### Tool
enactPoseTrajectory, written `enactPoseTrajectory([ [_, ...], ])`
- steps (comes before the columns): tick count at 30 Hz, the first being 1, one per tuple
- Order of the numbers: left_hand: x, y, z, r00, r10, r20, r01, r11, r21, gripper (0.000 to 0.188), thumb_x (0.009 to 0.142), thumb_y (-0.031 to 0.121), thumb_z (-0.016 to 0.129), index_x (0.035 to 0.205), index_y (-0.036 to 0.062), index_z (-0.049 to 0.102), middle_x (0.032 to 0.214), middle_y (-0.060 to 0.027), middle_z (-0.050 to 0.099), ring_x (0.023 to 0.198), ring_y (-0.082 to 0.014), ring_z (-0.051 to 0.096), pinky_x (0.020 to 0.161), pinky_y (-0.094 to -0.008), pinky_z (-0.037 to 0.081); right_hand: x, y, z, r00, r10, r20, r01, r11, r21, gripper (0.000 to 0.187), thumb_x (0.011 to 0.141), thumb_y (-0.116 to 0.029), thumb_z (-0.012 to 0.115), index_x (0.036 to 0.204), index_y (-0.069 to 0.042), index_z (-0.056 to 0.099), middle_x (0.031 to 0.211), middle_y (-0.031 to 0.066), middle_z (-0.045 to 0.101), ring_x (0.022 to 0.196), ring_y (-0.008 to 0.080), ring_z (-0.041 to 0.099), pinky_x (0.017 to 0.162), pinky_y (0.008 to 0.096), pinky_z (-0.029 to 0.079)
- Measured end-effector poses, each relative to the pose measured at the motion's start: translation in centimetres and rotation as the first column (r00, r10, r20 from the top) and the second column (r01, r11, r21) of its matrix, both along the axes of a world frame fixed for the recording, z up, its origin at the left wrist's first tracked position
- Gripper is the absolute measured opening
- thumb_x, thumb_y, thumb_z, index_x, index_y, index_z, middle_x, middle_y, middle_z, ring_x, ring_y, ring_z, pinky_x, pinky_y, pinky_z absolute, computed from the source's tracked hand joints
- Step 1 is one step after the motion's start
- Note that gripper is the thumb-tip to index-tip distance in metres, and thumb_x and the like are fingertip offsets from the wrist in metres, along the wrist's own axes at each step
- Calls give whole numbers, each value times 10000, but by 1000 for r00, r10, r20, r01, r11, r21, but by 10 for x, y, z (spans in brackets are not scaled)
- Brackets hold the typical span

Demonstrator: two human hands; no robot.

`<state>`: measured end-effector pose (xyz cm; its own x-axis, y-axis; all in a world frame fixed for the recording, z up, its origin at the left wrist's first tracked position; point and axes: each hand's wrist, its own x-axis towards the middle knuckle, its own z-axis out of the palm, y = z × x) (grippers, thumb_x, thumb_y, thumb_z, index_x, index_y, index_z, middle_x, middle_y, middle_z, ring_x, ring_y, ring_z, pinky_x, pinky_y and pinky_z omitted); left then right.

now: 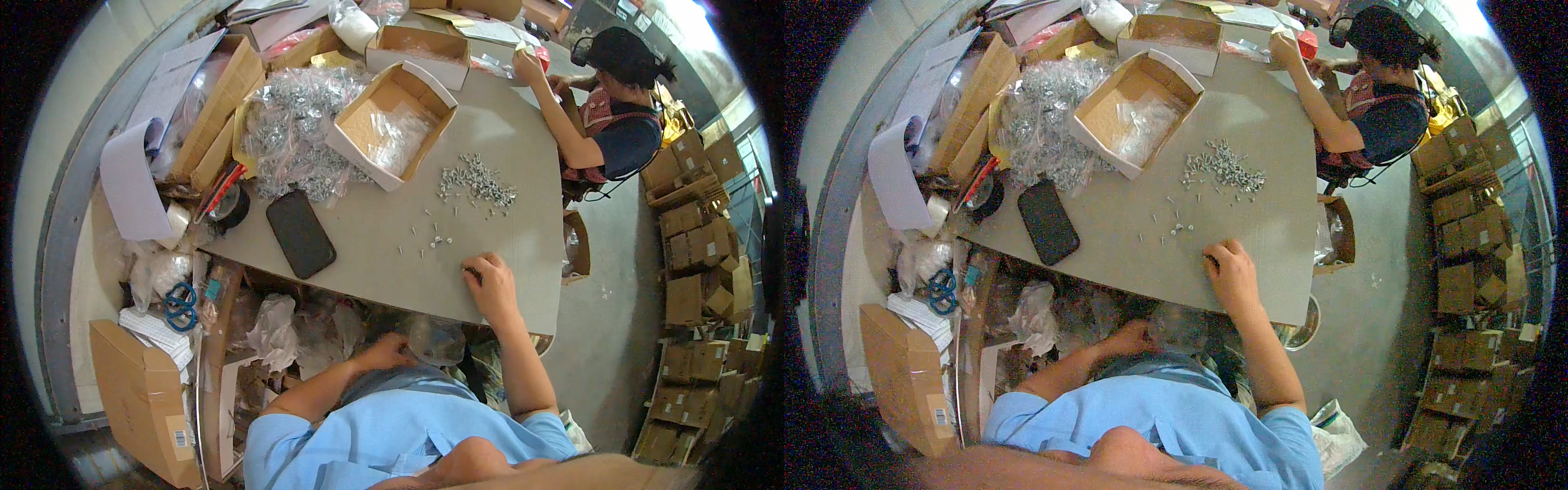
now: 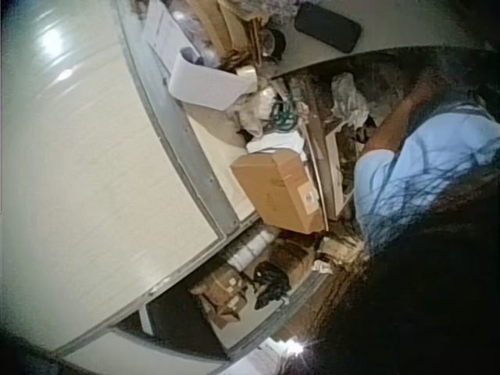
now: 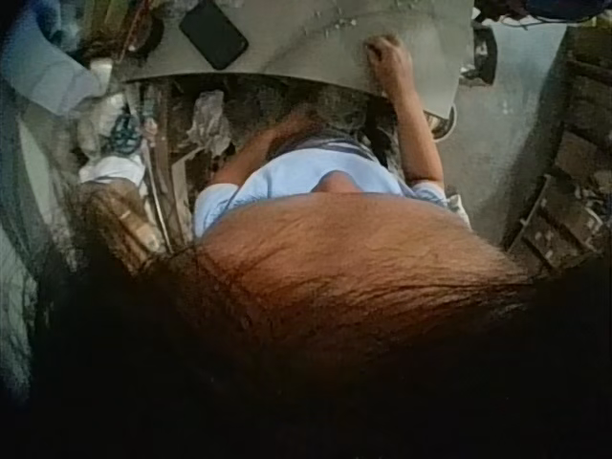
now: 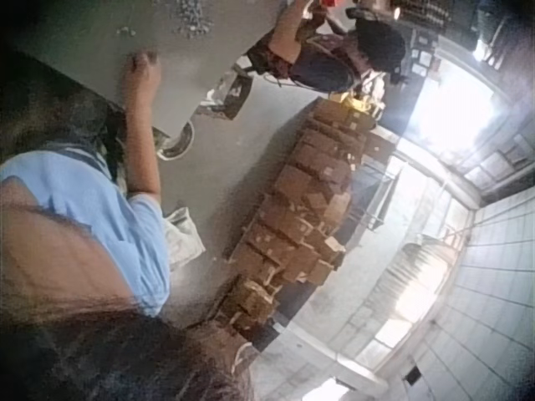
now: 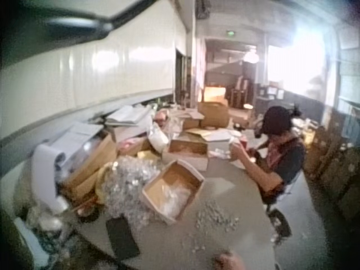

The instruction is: The person counts and places small metal screws into small plastic bags, then places the filled bags into a cardboard box on the table.

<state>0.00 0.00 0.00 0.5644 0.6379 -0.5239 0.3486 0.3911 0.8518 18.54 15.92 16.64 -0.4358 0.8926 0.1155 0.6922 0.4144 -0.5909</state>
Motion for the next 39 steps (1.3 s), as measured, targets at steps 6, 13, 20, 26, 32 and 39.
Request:
enactPoseTrajectory([
  [6,42,-2,33,976,198,93,-200,980,9,823,699,450,788,1323,34,448,1311,-179,493,1205,-311,461,1010,-391,383,9,-23,15,953,299,52,-285,941,-183,169,767,-114,666,929,-62,668,925,119,609,789,314,612,695,363,493],
  [13,42,4,72,979,203,16,-200,975,-96,747,713,462,764,1272,35,514,1258,-171,547,1174,-308,501,999,-390,399,-40,18,14,988,110,-106,-116,992,-46,172,779,-150,664,924,-57,658,896,144,601,811,324,596,699,387,480],
  [20,62,-11,-21,974,223,29,-224,950,215,571,749,433,743,1156,61,598,1166,-151,607,1069,-285,553,940,-386,429,-58,27,-8,985,155,76,-159,986,54,169,791,-187,641,903,-60,646,921,175,593,853,375,575,739,445,480],
  [26,50,-4,18,950,200,238,-208,978,10,619,725,430,774,1178,55,579,1198,-134,585,1093,-276,532,964,-372,409,-33,0,31,843,526,111,-443,797,-411,178,803,-192,645,921,-59,648,916,164,595,831,331,589,717,408,481],
  [32,51,-1,49,940,310,144,-333,925,182,400,741,272,772,1028,36,625,962,-126,660,915,-215,612,845,-354,473,-67,38,-13,988,118,-98,-114,992,47,269,799,-244,679,968,-38,639,950,131,591,859,309,578,751,378,478],
  [39,56,-5,33,882,368,294,-435,876,209,294,752,260,769,871,32,624,832,-91,649,805,-168,585,721,-348,465,-113,12,-6,967,243,75,-247,967,56,183,804,-201,637,890,-46,590,961,164,577,917,370,552,786,453,469],
])
